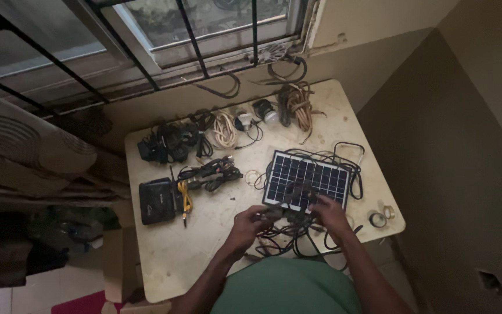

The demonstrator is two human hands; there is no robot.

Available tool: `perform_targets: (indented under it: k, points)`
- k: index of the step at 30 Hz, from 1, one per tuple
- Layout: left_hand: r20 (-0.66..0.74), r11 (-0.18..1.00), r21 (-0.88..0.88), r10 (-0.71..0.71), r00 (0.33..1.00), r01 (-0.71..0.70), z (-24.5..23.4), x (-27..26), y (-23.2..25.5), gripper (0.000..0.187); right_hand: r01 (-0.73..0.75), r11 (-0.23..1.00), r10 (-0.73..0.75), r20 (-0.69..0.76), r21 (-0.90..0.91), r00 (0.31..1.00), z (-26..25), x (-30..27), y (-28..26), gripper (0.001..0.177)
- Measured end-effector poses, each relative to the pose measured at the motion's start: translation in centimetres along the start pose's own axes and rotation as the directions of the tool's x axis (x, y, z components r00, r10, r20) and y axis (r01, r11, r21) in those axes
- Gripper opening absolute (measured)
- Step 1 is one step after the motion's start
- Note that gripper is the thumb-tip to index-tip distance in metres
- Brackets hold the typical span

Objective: The person organizes a cluttered table by sorting and coiling various cables and electronic accessories. They handle power adapters, USB cables, and a small solar panel, arranging them into neat piles while occasionally moving items aside to reach others.

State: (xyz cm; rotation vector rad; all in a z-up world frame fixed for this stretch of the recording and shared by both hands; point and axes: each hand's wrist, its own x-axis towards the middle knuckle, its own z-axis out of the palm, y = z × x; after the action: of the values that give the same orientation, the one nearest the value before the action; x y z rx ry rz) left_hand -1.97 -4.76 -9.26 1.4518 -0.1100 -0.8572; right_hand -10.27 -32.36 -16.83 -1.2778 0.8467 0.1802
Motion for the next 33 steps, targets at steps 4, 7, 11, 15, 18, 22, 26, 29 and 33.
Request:
perform_targets:
  k: [4, 7, 11, 15, 18, 22, 26, 29, 33]
  points:
    - [-0.092, 0.977, -0.168, -0.151, 0.984, 0.134, -0.7, 0.3, -0.6, 0.03, 0.083, 0.981, -0.081, -0.016, 0.176, 0.997, 0.8, -2.7, -3.1, 0.028]
    - [-0.119, 0.966, -0.2, -0.192, 0.974, 0.166, -1.2, 0.8, -1.1, 0.032, 0.169, 0.923, -0.222, -0.118, -0.346, 0.968, 1.1, -6.7, -6.8, 0.037]
    - [-0.153, 0.974, 0.101, -0.186, 0.971, 0.203, -0.8, 0.9, -0.5, 0.036, 0.315, 0.916, -0.335, -0.039, -0.25, 0.942, 2.9, -10.6, -10.5, 0.033]
    - [-0.183, 0.899, 0.368, 0.321, 0.929, -0.238, 1.3, 0.1, 2.9, 0.043, 0.287, 0.942, -0.297, -0.033, -0.172, 0.954, 4.4, -12.6, -11.6, 0.029]
    - [-0.052, 0.753, 0.477, 0.539, 0.84, -0.454, 3.6, -1.6, 7.4, 0.053, 0.277, 0.936, -0.283, 0.005, -0.216, 0.959, 4.7, -12.6, -11.3, 0.027]
    - [0.141, 0.638, 0.515, 0.596, 0.791, -0.572, 5.5, -2.0, 11.8, 0.063, 0.303, 0.92, -0.29, 0.088, -0.247, 0.953, 4.8, -12.6, -10.7, 0.029]
    - [0.145, 0.75, 0.445, 0.478, 0.866, -0.489, 5.3, -1.4, 11.9, 0.043, 0.264, 0.878, -0.254, 0.08, -0.4, 0.964, 4.5, -12.9, -10.5, 0.032]
    - [0.193, 0.673, 0.65, 0.302, 0.933, -0.352, 4.7, -0.7, 10.4, 0.038, 0.261, 0.873, -0.21, 0.165, -0.411, 0.964, 4.8, -13.8, -10.2, 0.03]
    - [0.22, 0.687, 0.686, 0.118, 0.968, -0.24, 4.9, -0.8, 9.0, 0.066, 0.149, 0.924, -0.073, 0.219, -0.352, 0.973, 5.4, -14.8, -10.6, 0.04]
